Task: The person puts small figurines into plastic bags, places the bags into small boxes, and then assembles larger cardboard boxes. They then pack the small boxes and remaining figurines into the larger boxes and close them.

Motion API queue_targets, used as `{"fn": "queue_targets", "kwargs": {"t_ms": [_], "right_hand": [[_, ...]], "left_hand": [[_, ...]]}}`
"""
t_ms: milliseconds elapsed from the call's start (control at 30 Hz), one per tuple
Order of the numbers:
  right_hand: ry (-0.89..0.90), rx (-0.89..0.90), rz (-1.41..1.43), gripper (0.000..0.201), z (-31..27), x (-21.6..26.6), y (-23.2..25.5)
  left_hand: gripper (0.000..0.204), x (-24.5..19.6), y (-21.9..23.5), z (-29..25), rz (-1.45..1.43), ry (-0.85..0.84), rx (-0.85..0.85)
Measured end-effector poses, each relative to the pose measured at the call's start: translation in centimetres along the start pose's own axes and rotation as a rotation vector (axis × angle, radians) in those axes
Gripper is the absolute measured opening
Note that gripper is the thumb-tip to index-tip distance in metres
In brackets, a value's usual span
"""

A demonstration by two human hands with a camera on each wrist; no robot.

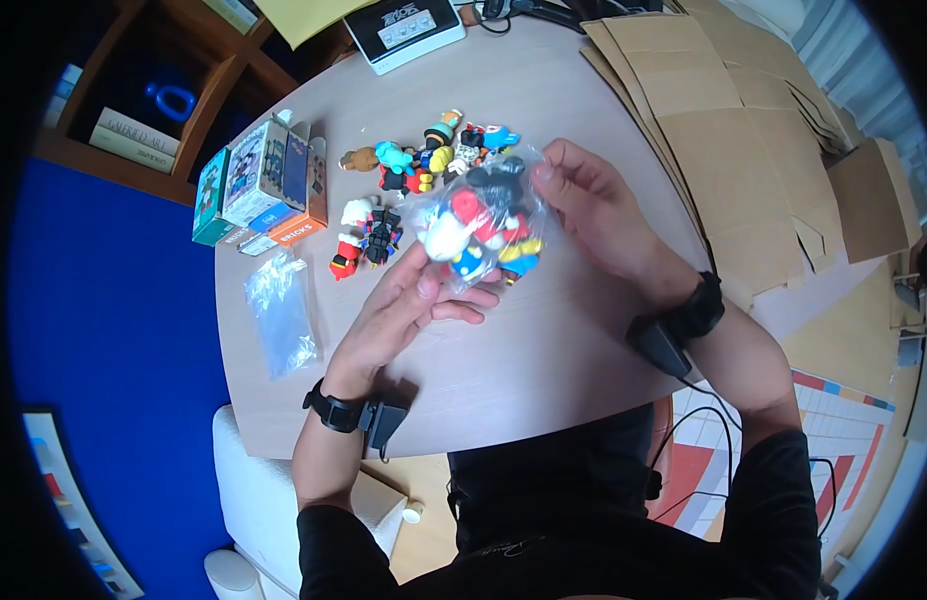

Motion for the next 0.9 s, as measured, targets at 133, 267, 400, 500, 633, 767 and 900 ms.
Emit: {"fn": "queue_targets", "kwargs": {"t_ms": [133,267,400,500,633,767,900], "right_hand": [[-0.020,0.049,-0.072,0.016,-0.7,0.0,-1.7],[-0.263,0.111,-0.174,0.017,-1.5,1.1,-2.3],[-0.499,0.294,-0.498,0.024,-1.7,0.2,-2.7],[-0.357,0.295,-0.695,0.031,-1.8,0.7,-3.0],[0.090,0.300,-0.828,0.038,-1.1,0.2,-2.6],[0.234,0.219,-0.919,0.039,-0.9,0.0,-2.7],[-0.164,0.153,-0.540,0.031,-1.0,-0.1,-1.7]], "left_hand": [[0.053,0.2,0.7,-0.9,-0.038,0.093,-0.279],[0.044,-1.4,3.5,-2.1,-0.378,-0.065,-0.431],[0.040,-2.3,4.7,-2.1,-0.454,-0.241,-0.637],[0.042,-1.6,4.8,-2.0,-0.500,-0.259,-0.738],[0.051,-1.2,5.1,-2.3,-0.684,-0.307,-0.731],[0.054,-0.7,4.3,-2.4,-0.743,-0.286,-0.682],[0.050,0.2,3.0,-2.3,-0.700,-0.234,-0.568]]}}
Point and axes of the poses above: each hand's wrist, its own z-axis towards the middle knuckle, its own y-axis out of the back of the hand, x = y × z, the point moved 4 cm from there along z, towards the middle knuckle, and after that the axes turned 10 degrees about -y, right-handed, at the moved point
